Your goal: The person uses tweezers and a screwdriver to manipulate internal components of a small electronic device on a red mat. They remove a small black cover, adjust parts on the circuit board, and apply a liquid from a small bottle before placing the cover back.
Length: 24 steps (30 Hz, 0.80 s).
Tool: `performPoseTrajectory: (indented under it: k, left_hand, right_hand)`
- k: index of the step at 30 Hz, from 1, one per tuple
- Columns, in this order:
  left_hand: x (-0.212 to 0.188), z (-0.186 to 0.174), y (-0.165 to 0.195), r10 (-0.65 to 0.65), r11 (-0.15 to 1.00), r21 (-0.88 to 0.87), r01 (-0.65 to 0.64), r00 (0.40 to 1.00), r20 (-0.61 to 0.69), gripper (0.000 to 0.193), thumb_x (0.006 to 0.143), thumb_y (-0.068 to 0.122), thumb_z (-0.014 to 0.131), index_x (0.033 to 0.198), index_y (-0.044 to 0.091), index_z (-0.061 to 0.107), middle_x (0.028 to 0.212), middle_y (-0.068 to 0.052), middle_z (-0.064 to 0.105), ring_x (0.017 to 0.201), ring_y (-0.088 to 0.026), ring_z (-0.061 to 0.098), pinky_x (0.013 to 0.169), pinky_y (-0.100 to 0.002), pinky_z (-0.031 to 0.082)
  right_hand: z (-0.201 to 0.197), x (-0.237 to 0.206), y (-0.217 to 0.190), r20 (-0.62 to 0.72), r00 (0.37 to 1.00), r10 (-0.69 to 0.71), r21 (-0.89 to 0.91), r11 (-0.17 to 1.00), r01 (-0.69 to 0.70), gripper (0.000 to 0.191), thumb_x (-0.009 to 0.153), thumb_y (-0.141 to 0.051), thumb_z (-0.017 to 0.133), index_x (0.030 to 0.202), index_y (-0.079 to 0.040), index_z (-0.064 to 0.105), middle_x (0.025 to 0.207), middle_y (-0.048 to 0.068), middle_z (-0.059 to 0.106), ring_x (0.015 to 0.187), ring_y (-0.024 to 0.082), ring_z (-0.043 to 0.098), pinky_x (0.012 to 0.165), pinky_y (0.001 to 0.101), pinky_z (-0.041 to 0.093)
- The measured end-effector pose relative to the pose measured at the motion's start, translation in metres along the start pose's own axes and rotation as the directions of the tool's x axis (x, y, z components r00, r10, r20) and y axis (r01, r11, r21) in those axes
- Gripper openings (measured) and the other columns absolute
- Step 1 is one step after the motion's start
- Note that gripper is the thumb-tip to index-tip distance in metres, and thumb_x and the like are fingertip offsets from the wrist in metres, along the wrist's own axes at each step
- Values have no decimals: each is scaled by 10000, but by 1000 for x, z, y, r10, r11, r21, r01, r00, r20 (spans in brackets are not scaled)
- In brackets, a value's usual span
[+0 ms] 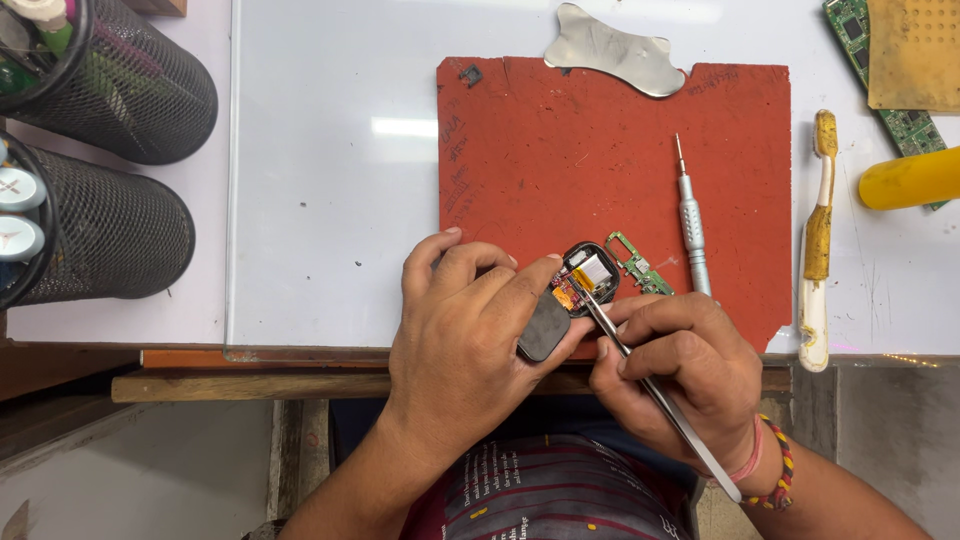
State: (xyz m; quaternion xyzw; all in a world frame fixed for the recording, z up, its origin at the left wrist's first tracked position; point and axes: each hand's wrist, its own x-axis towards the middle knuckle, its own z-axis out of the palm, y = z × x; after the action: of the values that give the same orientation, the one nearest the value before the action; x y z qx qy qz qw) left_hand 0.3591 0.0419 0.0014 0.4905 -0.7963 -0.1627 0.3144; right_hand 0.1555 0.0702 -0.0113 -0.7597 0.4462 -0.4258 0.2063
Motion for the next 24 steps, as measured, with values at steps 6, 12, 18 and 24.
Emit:
performPoseTrajectory:
  k: [6,12,18,24]
  left_hand:
    - [-1,2,-1,2,1000,8,-2,1000,-2,493,837,418,848,1145,48,740,793,-18,672,985,-218,615,1099,-521,387]
    - [-1,3,-1,7,1000,18,-7,1000,0,501,842,436,841,1141,46,742,792,-22,672,990,-221,613,1104,-522,386]
    - [-1,3,-1,7,1000,18,-7,1000,2,503,842,441,840,1139,47,742,789,-22,670,989,-221,611,1102,-522,386]
    - [-1,4,-1,7,1000,19,-7,1000,4,505,840,440,843,1142,47,743,795,-20,669,990,-219,606,1103,-522,385]
  right_hand:
    - [0,0,0,-1,1000,3,-6,1000,-3,281,811,30,813,814,-68,550,932,89,612,944,245,764,777,312,642]
    - [0,-1,1,-3,1000,-6,5,1000,6,279,815,36,807,826,-63,546,928,91,606,947,244,766,763,301,645]
    - [0,0,1,1,1000,-6,-5,1000,6,285,811,32,812,823,-61,543,936,87,606,951,240,763,771,306,647]
    - [1,1,0,0,1000,-21,3,1000,21,291,815,36,809,832,-65,537,942,87,595,954,245,760,765,302,651]
